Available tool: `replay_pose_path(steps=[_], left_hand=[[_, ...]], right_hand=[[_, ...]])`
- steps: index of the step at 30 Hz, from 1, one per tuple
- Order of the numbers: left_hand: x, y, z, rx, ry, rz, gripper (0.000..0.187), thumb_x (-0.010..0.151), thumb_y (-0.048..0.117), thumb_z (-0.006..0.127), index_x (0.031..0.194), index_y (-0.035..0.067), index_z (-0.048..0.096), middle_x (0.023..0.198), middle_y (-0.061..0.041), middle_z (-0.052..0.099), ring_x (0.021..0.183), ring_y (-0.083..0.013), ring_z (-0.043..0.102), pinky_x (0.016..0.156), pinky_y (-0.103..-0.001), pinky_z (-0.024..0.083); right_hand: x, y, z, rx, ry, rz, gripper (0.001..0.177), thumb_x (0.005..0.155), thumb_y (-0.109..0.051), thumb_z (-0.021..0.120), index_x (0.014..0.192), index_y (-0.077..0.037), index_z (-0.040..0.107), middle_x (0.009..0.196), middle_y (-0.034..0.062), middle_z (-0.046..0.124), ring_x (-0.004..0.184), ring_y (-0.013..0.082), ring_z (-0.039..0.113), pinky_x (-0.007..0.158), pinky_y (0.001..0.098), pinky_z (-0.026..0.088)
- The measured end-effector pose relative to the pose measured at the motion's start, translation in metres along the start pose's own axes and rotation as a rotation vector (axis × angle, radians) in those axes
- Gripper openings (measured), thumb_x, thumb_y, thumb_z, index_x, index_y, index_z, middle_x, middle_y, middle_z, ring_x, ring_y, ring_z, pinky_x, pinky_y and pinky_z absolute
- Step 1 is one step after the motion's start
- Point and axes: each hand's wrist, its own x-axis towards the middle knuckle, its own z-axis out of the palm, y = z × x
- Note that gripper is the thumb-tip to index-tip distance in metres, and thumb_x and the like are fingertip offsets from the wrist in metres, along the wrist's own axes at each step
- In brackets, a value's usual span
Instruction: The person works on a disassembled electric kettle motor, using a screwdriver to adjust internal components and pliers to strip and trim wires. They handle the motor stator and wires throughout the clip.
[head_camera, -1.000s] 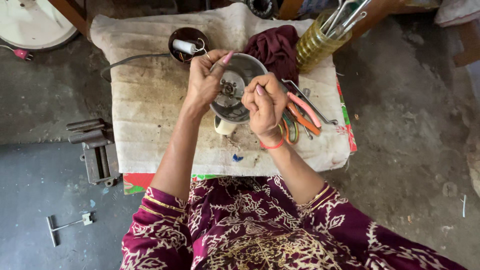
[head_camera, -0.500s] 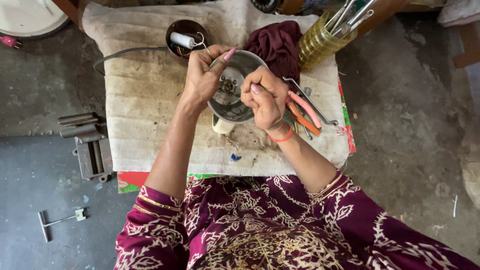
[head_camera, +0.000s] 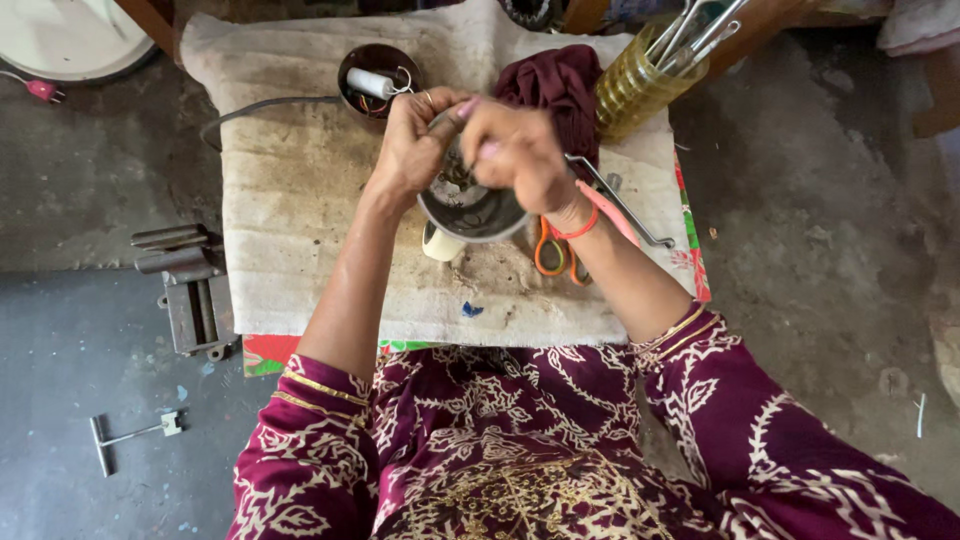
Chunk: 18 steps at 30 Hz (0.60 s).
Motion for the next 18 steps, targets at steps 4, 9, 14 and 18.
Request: replay_pose_path(steps=[4, 9, 14, 18], left_hand=[[-0.001, -0.007, 0.002, 0.038, 0.109, -0.024, 0.019, 0.102, 0.017, 0.065, 0.108, 0.004, 0.077, 0.091, -0.006, 0.079, 0.075, -0.0100, 0.069, 0.071, -0.028, 0.057], [-0.006, -0.015, 0.014, -0.100, 0.106, 0.099, 0.018, 0.104, 0.014, 0.066, 0.108, -0.001, 0.076, 0.097, -0.002, 0.078, 0.084, -0.0058, 0.066, 0.078, -0.026, 0.055], [-0.011, -0.019, 0.022, 0.033, 0.128, 0.129, 0.019, 0.104, 0.014, 0.067, 0.108, -0.002, 0.075, 0.092, 0.002, 0.074, 0.082, -0.0025, 0.058, 0.074, -0.022, 0.050], [-0.009, -0.021, 0.024, -0.014, 0.136, 0.065, 0.020, 0.105, 0.015, 0.068, 0.101, -0.003, 0.076, 0.087, 0.004, 0.070, 0.077, -0.0020, 0.053, 0.067, -0.021, 0.045]], right_hand=[[-0.022, -0.013, 0.022, 0.019, 0.365, -0.124, 0.019, 0.107, -0.017, 0.043, 0.104, -0.002, 0.054, 0.066, -0.0017, 0.046, 0.053, 0.0058, 0.040, 0.052, 0.0263, 0.035], [-0.038, -0.024, 0.079, -0.486, 0.482, -0.318, 0.024, 0.119, -0.019, 0.041, 0.127, 0.003, 0.046, 0.090, 0.0069, 0.052, 0.077, 0.0118, 0.047, 0.069, 0.0299, 0.042], [-0.021, -0.017, 0.078, -0.067, 0.734, -0.253, 0.022, 0.118, -0.023, 0.043, 0.120, -0.002, 0.048, 0.080, -0.0003, 0.046, 0.064, 0.0064, 0.041, 0.060, 0.0255, 0.038], [-0.025, 0.001, 0.071, 0.091, 0.753, -0.316, 0.032, 0.118, -0.032, 0.036, 0.104, -0.006, 0.048, 0.070, -0.0012, 0.040, 0.057, 0.0069, 0.036, 0.053, 0.0243, 0.032]])
